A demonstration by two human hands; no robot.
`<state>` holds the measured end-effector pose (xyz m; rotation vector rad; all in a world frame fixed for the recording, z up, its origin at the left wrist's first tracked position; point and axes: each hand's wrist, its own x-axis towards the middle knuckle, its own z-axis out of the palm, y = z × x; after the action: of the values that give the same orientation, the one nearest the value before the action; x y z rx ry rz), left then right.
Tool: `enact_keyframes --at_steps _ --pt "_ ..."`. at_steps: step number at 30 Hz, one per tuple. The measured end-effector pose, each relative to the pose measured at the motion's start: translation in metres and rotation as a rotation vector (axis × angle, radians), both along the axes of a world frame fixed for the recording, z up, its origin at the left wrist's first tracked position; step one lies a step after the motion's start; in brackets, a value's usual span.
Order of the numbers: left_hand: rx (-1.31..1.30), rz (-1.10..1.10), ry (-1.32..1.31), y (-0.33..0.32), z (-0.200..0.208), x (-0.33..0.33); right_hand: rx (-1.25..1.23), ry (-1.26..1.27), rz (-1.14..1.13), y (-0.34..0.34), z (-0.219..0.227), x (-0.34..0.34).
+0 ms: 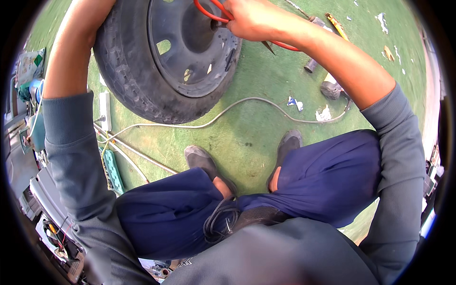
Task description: The person uses a power drill to remove a bolt from a tire, then uses a pipe wrench and a screwdriver to remove a metal ring from the tire's center. Finally, the person uses scissors to cut a piece of rubber from the tire.
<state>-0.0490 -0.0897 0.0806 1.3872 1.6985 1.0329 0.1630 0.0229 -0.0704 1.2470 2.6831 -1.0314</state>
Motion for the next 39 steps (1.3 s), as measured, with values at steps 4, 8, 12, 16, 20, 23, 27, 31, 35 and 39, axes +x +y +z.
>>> enact_keyframes --at_steps 4,8,12,16,20,23,27,31,35,39 --pt "0.181 0.005 -0.035 0.000 -0.021 0.000 -0.397 -0.054 -0.202 0.009 0.007 0.014" --pt "0.215 0.094 0.070 -0.012 -0.004 0.025 -0.349 0.008 -0.169 0.009 0.007 0.023" --pt "0.274 -0.032 0.100 -0.015 -0.003 0.019 -0.070 -0.029 -0.075 0.005 0.009 0.021" --pt "0.176 -0.005 0.072 0.008 -0.013 0.014 0.130 -0.061 -0.031 0.000 0.004 0.017" --pt "-0.022 0.079 0.109 0.047 -0.028 -0.006 -0.007 -0.054 -0.066 -0.002 0.004 0.011" --pt "-0.041 0.117 0.140 0.046 -0.028 -0.001 -0.214 -0.081 -0.131 0.000 0.017 0.012" --pt "-0.067 0.175 0.093 0.041 -0.027 0.013 -0.699 0.033 -0.352 0.009 -0.011 0.021" --pt "-0.010 0.105 0.126 0.048 -0.030 0.022 -0.999 0.190 -0.409 0.011 -0.021 0.036" --pt "0.010 0.104 0.170 0.037 -0.027 0.027 -0.461 -0.008 -0.208 0.006 0.003 0.039" --pt "-0.004 0.102 0.162 0.041 -0.024 0.027 -0.197 0.014 -0.171 -0.002 -0.013 0.037"
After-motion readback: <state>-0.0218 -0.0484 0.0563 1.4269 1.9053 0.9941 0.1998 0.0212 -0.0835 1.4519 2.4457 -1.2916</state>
